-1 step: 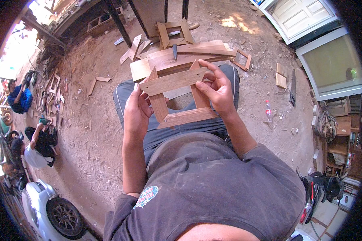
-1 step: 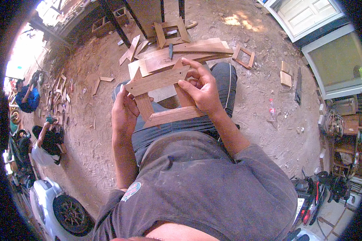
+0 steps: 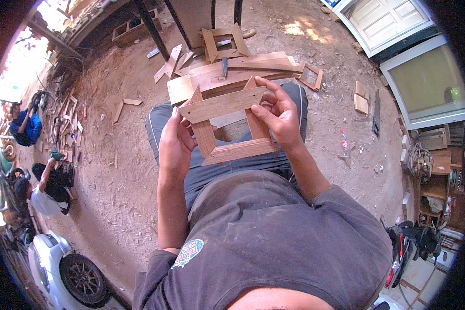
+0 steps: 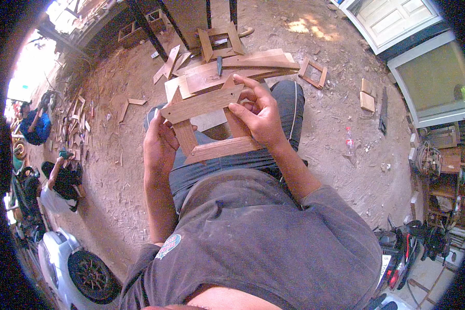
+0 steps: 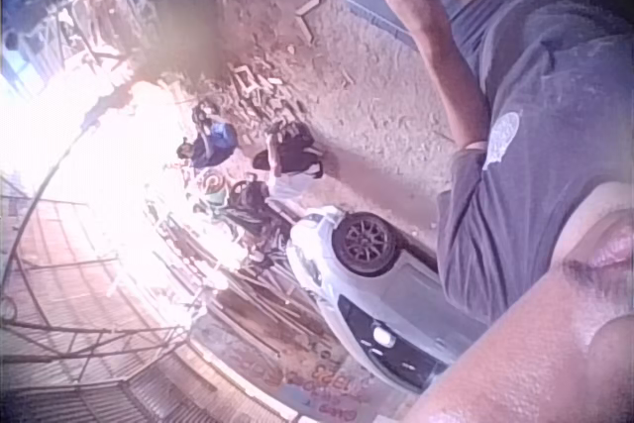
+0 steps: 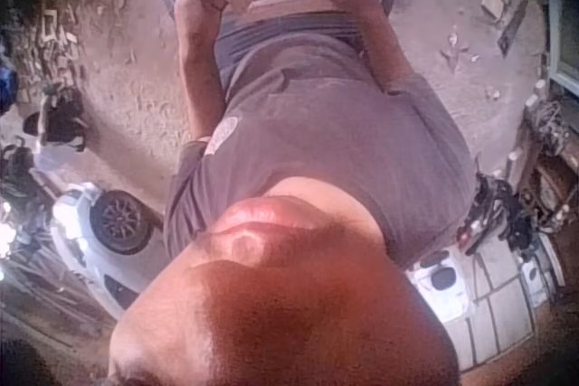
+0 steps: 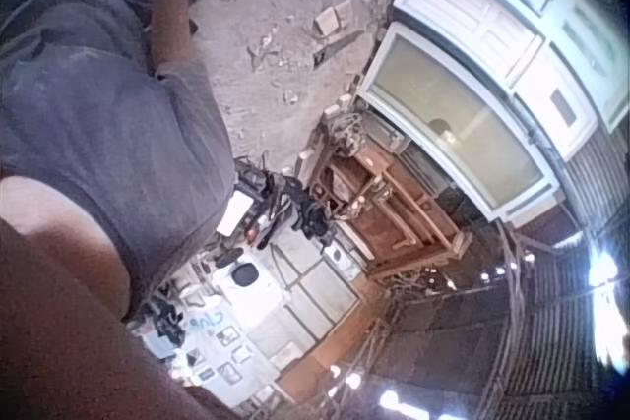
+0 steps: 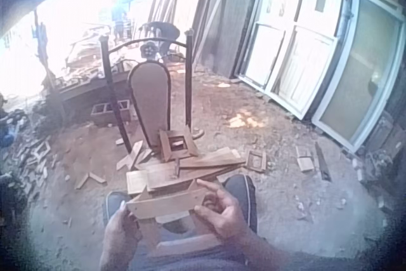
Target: The person assembles a small wooden frame by hammering nails into the joints and checking the alignment by hand while sitting on the ground.
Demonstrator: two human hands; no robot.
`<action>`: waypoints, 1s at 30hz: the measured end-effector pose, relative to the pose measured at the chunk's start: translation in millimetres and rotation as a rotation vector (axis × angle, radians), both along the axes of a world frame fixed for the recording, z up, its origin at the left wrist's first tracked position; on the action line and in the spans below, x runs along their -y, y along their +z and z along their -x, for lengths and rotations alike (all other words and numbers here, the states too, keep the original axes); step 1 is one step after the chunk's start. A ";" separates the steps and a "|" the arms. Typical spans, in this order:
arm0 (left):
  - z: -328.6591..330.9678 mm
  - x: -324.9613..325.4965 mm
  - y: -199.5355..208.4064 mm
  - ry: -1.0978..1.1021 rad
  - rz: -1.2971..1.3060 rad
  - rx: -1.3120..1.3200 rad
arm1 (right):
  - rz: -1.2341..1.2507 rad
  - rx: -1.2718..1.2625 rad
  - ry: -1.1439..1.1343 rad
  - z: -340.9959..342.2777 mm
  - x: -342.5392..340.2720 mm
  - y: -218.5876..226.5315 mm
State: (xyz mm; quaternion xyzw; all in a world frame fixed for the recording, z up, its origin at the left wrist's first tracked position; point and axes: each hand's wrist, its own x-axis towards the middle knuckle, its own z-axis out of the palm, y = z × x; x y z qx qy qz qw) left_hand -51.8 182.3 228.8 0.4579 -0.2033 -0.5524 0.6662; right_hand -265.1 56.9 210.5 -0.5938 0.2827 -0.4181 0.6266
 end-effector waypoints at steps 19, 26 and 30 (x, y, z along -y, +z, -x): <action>0.3 -0.6 2.5 0.038 -0.009 0.025 | -0.015 0.038 -0.025 -5.1 -4.3 5.9; -2.4 -0.6 -2.9 0.040 -0.026 0.023 | 0.007 -0.007 -0.018 -1.8 0.0 -2.1; -2.7 -0.2 -4.5 0.036 -0.037 0.027 | -0.001 0.008 -0.021 -3.5 -1.0 -1.4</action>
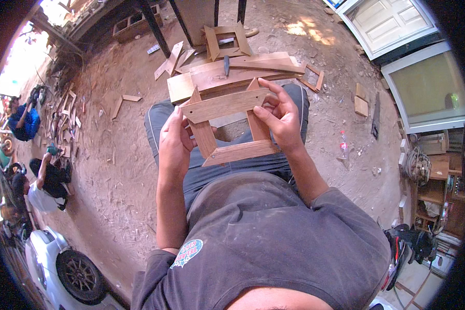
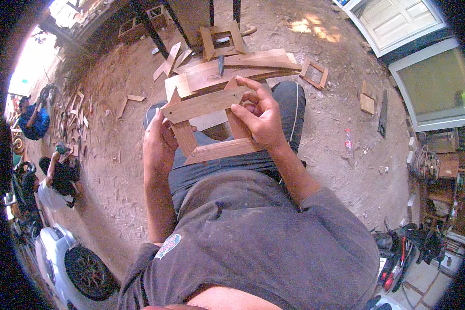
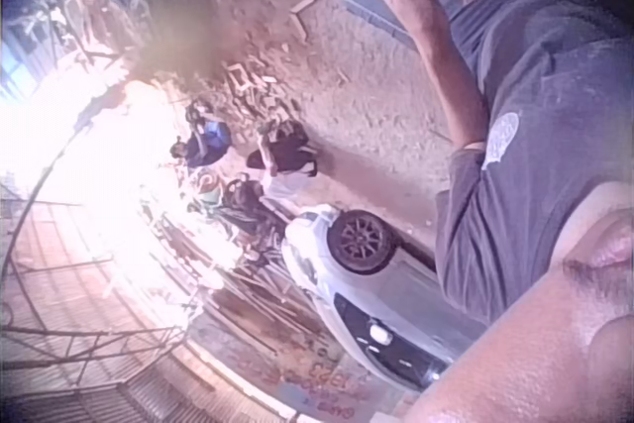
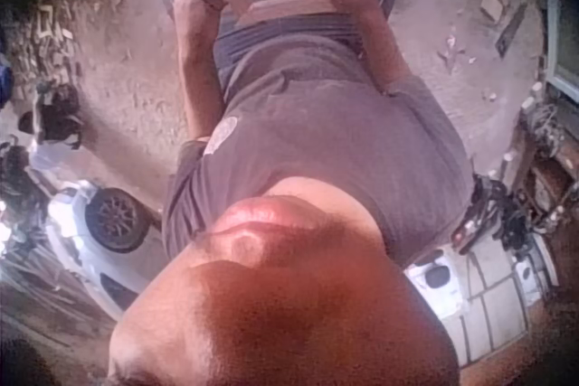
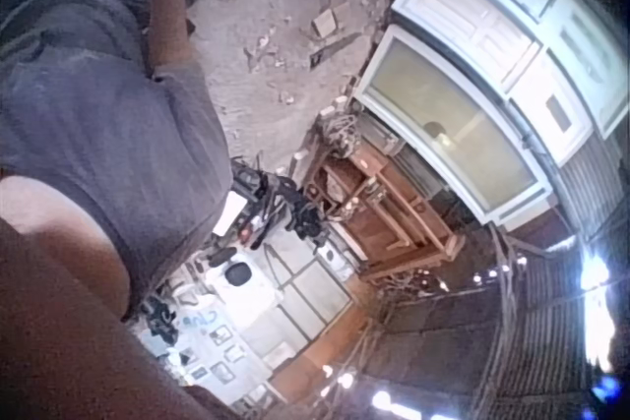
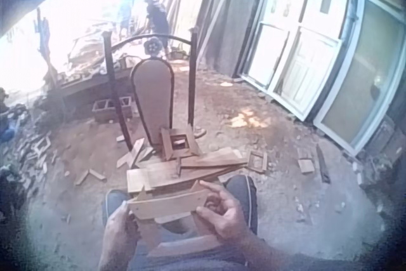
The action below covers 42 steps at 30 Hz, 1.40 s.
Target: The person assembles a small wooden frame by hammering nails into the joints and checking the alignment by hand while sitting on the ground.
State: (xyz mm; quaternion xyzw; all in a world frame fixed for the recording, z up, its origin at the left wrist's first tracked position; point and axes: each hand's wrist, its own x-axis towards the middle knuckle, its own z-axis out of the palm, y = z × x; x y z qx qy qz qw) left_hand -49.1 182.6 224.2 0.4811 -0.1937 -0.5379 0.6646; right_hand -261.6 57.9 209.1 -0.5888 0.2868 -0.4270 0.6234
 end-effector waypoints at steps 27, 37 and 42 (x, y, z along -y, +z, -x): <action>-97.3 88.9 -191.7 0.190 -0.218 -0.100 | -0.126 -0.527 0.104 -38.3 99.1 -188.5; -51.1 96.7 -228.9 0.490 0.033 -0.264 | -0.351 -0.411 0.253 -45.6 101.6 -183.9; -36.8 100.7 -212.2 0.482 0.082 -0.144 | -0.147 -0.305 0.186 -96.1 110.6 -166.8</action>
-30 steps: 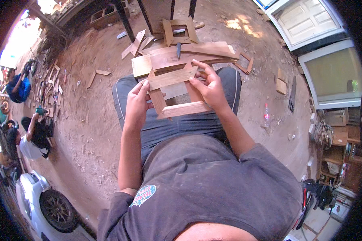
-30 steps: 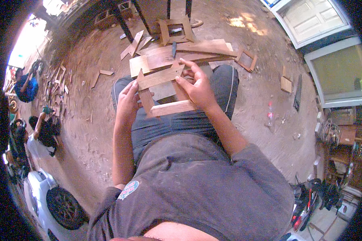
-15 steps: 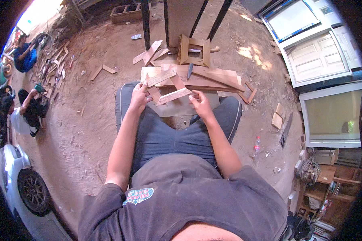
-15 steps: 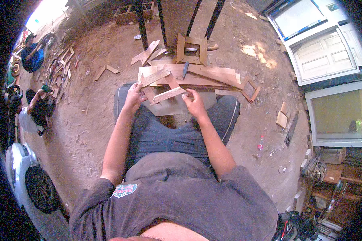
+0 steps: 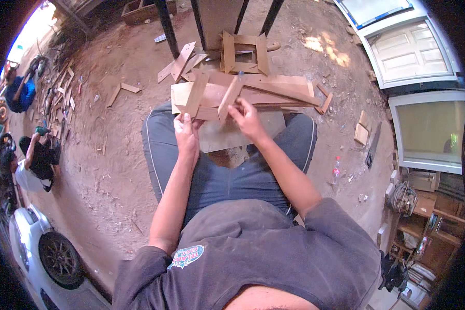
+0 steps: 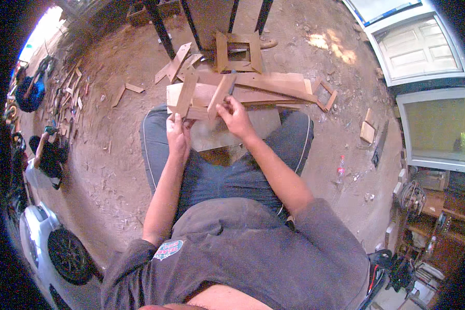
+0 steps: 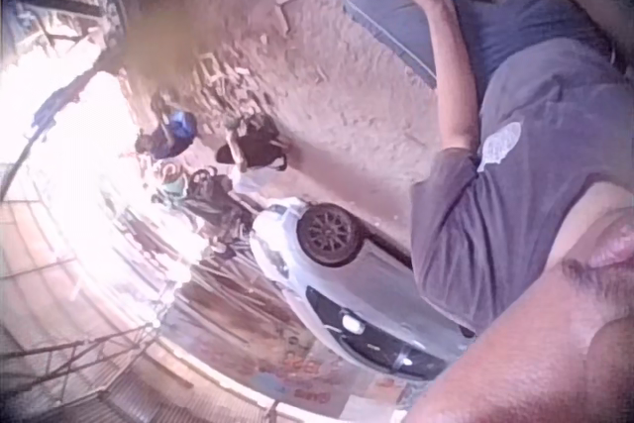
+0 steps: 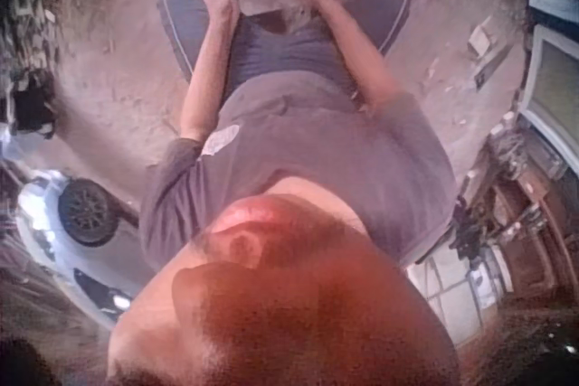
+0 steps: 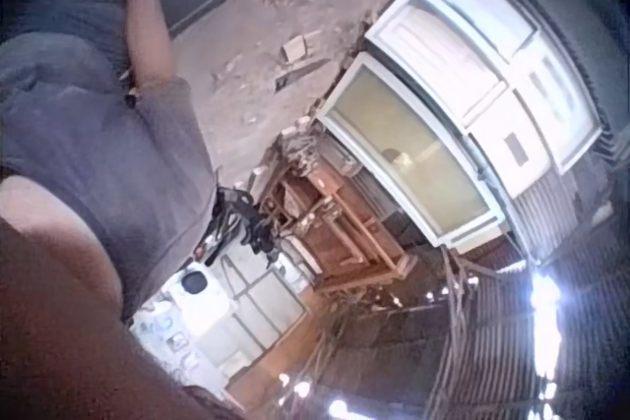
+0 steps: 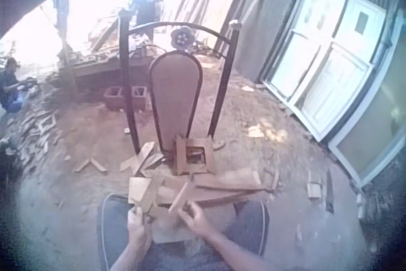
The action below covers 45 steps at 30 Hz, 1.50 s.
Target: The person assembles a small wooden frame by hammering nails into the joints and checking the alignment by hand while sitting on the ground.
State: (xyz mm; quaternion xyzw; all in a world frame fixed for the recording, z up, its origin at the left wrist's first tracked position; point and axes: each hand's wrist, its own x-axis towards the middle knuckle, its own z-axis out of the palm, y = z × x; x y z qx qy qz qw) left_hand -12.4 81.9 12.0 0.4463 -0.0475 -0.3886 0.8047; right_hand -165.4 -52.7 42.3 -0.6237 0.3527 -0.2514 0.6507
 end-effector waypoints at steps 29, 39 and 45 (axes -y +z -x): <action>-92.7 37.0 -15.2 -0.464 -0.430 1.427 | 0.817 -0.152 -0.243 -11.1 56.5 6.9; -80.6 46.5 12.4 -0.457 -0.415 1.566 | 0.578 -0.304 -0.138 -37.2 -5.0 20.9; -82.5 48.2 -3.8 -0.444 -0.356 1.526 | 0.543 -0.417 -0.214 -70.9 -5.3 29.8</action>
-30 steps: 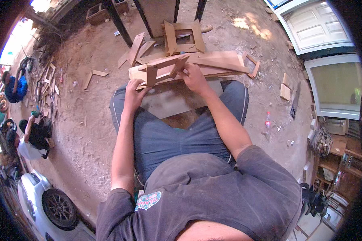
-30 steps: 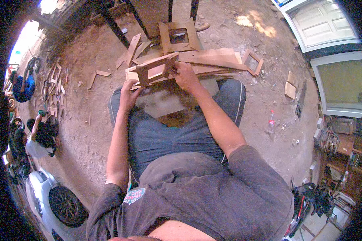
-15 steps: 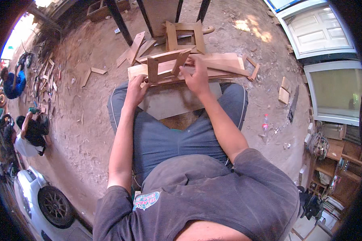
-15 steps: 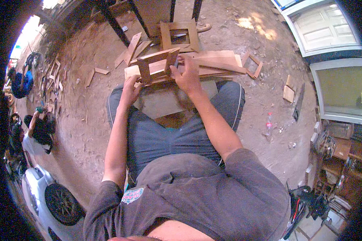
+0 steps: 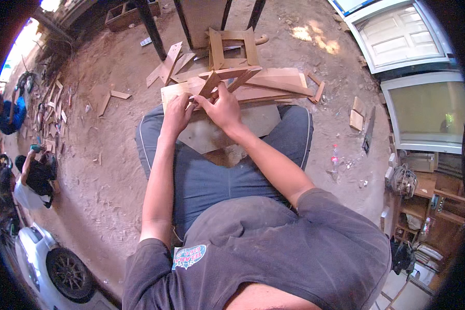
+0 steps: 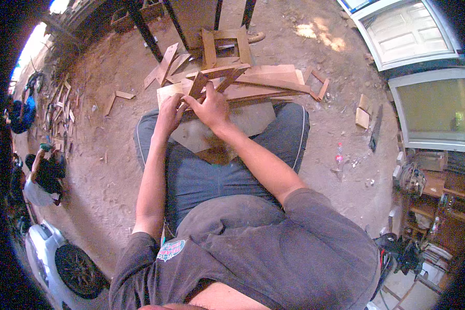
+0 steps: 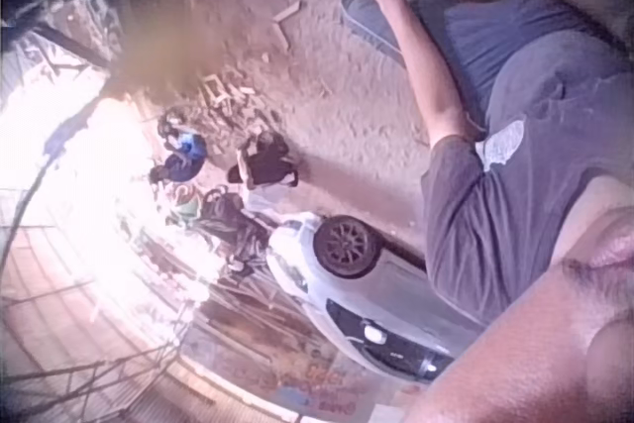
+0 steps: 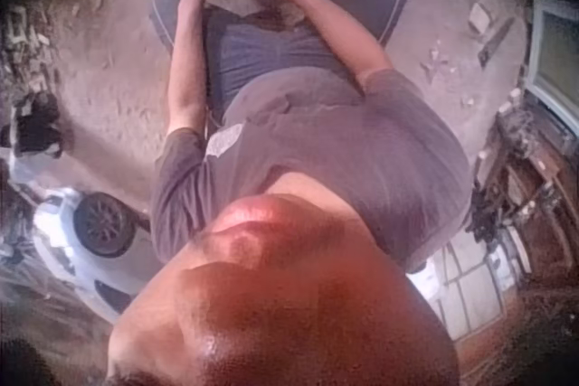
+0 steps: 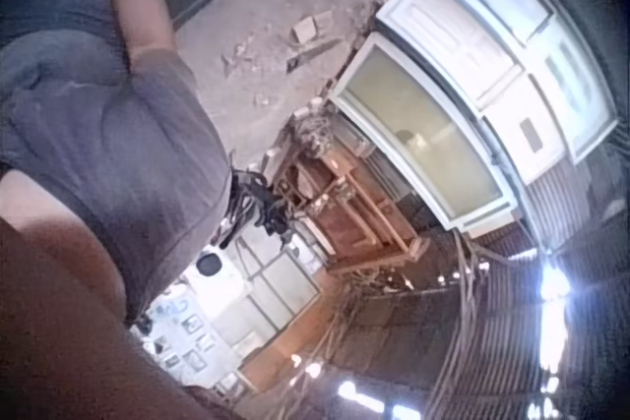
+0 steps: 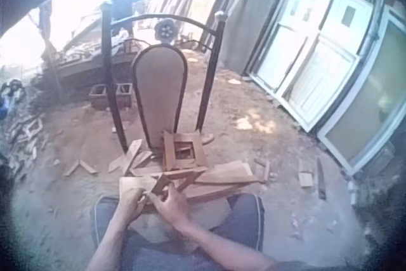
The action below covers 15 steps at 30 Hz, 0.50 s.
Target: The person assembles a small wooden frame by hammering nails into the joints and checking the alignment by hand while sitting on the ground.
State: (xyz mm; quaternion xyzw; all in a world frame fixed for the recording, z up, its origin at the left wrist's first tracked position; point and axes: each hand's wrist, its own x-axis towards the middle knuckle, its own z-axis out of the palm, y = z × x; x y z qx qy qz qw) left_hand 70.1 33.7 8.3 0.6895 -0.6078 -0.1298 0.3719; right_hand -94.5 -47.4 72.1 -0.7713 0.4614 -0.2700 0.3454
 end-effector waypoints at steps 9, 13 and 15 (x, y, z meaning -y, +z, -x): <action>-1.9 -3.3 -4.2 -0.034 0.071 -0.174 | 0.184 -0.058 -0.029 -11.2 -2.3 -3.7; -0.4 -0.1 -0.4 -0.027 0.132 -0.175 | 0.156 0.008 -0.013 -9.9 -0.2 -7.4; 0.2 -0.7 1.9 -0.016 0.130 -0.168 | 0.144 -0.008 -0.014 -11.0 -3.8 -4.1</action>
